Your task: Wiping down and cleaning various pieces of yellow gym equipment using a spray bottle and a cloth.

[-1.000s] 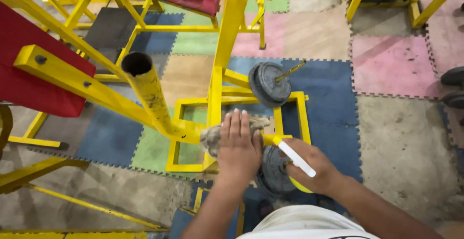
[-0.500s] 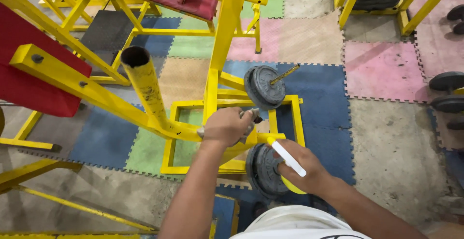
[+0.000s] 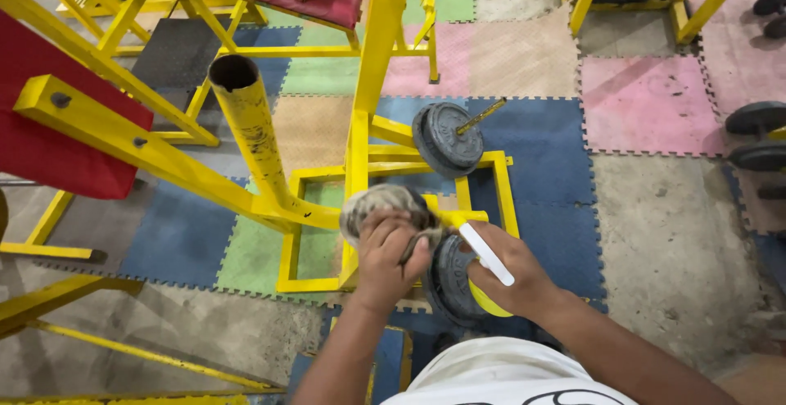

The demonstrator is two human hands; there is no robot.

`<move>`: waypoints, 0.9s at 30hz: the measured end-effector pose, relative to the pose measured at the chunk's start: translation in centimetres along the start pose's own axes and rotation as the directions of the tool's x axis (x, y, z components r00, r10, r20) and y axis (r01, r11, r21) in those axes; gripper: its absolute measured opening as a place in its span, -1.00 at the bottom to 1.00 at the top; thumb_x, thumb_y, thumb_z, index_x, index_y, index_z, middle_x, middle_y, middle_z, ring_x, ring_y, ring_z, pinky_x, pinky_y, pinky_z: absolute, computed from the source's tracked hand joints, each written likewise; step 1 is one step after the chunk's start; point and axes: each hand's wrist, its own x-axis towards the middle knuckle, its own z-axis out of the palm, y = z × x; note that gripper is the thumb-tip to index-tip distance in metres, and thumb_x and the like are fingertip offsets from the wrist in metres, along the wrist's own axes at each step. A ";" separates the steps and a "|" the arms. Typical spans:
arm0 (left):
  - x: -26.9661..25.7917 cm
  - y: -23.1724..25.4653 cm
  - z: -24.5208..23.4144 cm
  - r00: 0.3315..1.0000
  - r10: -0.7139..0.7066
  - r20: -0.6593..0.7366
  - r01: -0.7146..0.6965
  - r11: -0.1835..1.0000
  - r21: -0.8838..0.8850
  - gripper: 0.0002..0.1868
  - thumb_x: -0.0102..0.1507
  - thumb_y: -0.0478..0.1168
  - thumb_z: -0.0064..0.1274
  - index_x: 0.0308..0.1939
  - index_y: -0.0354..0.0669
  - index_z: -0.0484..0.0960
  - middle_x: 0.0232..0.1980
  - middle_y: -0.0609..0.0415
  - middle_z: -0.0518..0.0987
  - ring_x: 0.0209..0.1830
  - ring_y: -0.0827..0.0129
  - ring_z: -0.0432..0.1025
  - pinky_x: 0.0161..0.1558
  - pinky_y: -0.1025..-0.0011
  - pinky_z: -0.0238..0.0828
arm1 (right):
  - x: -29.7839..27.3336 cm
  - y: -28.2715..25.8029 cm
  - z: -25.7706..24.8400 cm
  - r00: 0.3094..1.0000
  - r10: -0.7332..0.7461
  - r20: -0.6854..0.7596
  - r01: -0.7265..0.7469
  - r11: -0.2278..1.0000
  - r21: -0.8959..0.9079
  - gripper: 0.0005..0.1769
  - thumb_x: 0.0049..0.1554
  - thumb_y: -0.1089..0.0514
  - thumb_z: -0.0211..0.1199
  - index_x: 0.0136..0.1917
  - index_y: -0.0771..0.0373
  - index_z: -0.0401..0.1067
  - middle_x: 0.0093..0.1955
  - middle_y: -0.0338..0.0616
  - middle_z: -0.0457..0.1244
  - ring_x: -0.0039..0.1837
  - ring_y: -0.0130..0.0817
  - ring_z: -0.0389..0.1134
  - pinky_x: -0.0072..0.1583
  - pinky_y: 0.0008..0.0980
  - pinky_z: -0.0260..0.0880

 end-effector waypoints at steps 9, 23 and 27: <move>0.0 5.0 -8.1 0.754 -0.386 -0.532 0.030 0.829 -0.558 -0.60 0.60 0.11 -0.14 0.05 -0.17 0.50 0.09 0.04 0.46 0.21 0.26 0.40 0.40 0.26 0.33 | 0.3 -0.9 0.2 0.977 -0.210 -0.042 0.212 0.976 0.053 -0.43 0.07 0.36 0.21 0.36 0.35 0.31 0.12 -0.03 0.36 0.09 -0.19 0.45 0.12 -0.33 0.46; 13.6 2.4 -8.8 0.857 -0.018 -0.515 0.168 0.955 0.246 -0.37 0.52 -0.01 -0.06 0.53 -0.24 0.11 0.49 -0.29 0.26 0.51 -0.16 0.23 0.46 0.09 0.15 | 3.0 -6.9 0.0 0.978 -0.181 0.104 0.176 0.983 0.053 -0.39 0.01 0.33 0.21 0.36 0.30 0.34 0.13 -0.05 0.37 0.05 -0.19 0.46 0.09 -0.34 0.44; 14.0 0.3 -11.5 0.907 -0.113 -0.406 0.165 0.982 0.095 -0.41 0.37 -0.06 0.28 0.37 -0.16 0.38 0.21 -0.07 0.61 0.18 0.12 0.57 0.21 0.35 0.51 | 3.3 -8.1 0.2 0.963 -0.238 0.126 0.228 0.970 0.088 -0.41 0.01 0.35 0.18 0.35 0.28 0.35 0.20 -0.04 0.37 0.18 -0.17 0.46 0.19 -0.31 0.41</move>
